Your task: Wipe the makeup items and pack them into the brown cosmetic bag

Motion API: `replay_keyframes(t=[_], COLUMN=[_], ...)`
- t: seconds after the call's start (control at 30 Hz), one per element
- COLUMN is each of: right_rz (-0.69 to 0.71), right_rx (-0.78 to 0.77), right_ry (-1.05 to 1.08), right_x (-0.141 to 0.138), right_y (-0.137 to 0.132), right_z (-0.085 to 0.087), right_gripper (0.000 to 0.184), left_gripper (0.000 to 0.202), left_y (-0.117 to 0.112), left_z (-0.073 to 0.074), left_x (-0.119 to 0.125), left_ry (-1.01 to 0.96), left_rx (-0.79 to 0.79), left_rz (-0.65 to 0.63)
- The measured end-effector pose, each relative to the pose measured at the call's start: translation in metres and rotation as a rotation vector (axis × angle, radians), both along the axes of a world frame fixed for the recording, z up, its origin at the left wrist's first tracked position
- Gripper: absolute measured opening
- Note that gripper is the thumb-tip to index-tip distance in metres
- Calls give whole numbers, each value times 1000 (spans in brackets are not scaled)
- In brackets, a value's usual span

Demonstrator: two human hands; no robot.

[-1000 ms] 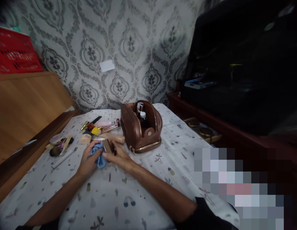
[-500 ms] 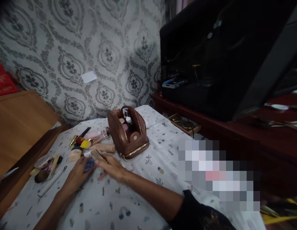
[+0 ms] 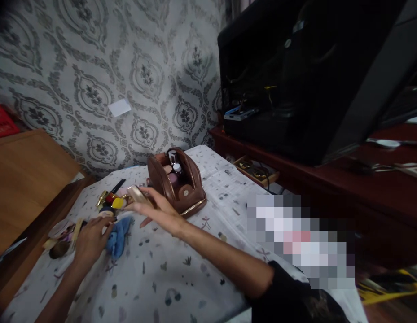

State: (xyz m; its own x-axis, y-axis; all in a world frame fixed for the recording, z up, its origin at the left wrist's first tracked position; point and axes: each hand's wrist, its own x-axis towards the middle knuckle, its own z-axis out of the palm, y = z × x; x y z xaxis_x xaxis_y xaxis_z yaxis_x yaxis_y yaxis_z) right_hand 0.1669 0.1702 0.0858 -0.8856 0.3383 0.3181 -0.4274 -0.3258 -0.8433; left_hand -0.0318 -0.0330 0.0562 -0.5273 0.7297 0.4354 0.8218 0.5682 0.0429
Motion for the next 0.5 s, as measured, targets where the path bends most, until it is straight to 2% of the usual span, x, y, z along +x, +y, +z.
replay_keyframes(t=[0.1,0.27,0.5], right_rz=[48,180,172], right_rx=[-145,-316,-308], right_ry=[-28,-29,-88], right_x=[1,4,12], right_y=[6,9,7], right_z=[4,2,-4], right_gripper=[45,45,43], left_gripper=[31,29,26], left_y=[11,38,80], left_z=[10,25,36], left_x=[8,33,66], left_ry=[19,-20,-114], left_rx=[40,126,148], left_rz=[-26,-215,-421])
